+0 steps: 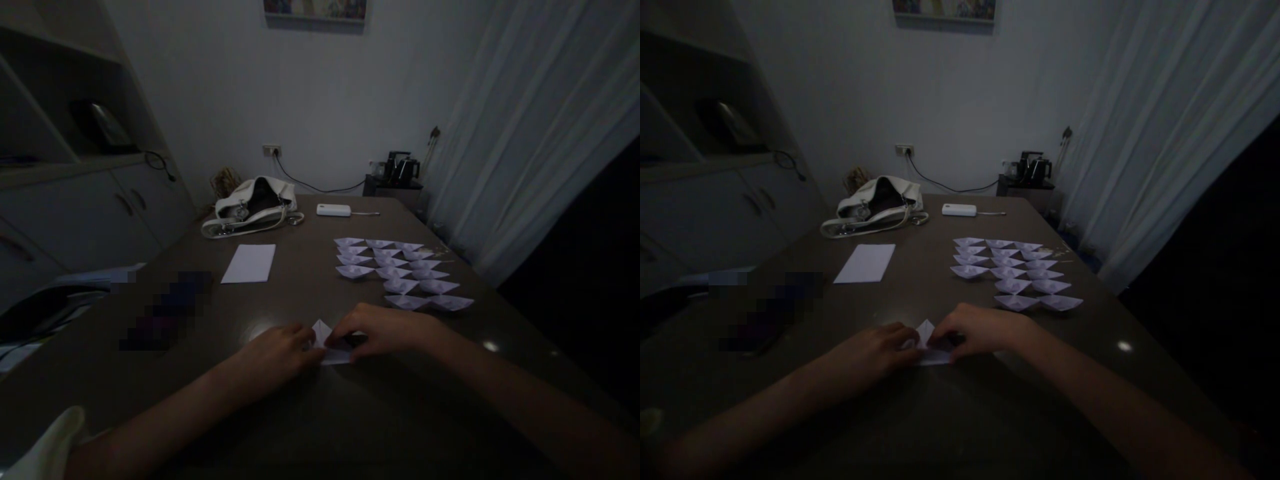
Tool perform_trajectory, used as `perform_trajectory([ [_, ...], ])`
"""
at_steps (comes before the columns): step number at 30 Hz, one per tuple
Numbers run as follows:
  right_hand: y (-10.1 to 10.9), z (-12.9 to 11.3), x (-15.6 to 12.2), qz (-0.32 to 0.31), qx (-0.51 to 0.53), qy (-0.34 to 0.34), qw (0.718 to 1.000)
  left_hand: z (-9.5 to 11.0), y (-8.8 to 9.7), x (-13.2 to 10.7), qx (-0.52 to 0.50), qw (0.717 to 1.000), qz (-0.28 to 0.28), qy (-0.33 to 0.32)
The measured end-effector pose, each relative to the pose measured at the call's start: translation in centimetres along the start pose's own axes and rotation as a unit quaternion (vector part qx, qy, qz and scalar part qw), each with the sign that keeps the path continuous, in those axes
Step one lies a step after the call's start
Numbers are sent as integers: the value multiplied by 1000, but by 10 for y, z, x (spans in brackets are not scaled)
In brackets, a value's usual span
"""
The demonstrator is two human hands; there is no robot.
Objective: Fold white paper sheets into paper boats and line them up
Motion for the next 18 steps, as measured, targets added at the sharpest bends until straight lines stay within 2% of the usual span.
perform_trajectory([
  [4, 1, -2, 0, 3, -13, 0, 1000, 0, -4, 7, -8, 999, -3, 38],
  [8, 3, -2, 0, 10, -26, 1, 1000, -3, -7, 11, -8, 999, -2, 48],
  [13, 1, 1, -1, 3, 12, 2, 1000, -11, -7, 8, -62, 997, 2, 54],
  [18, 0, 4, -1, 3, -1, -6, 1000, -16, -4, 6, -120, 990, 2, 71],
])
Point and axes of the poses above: each hand's wrist, its own x-axis towards the middle knuckle, its own y-axis out of the back of the hand, z = x × y, the point moved 7 cm from there along x, towards the middle knuckle, and after that the axes turned 14 degrees about z, right-handed, at the moved point
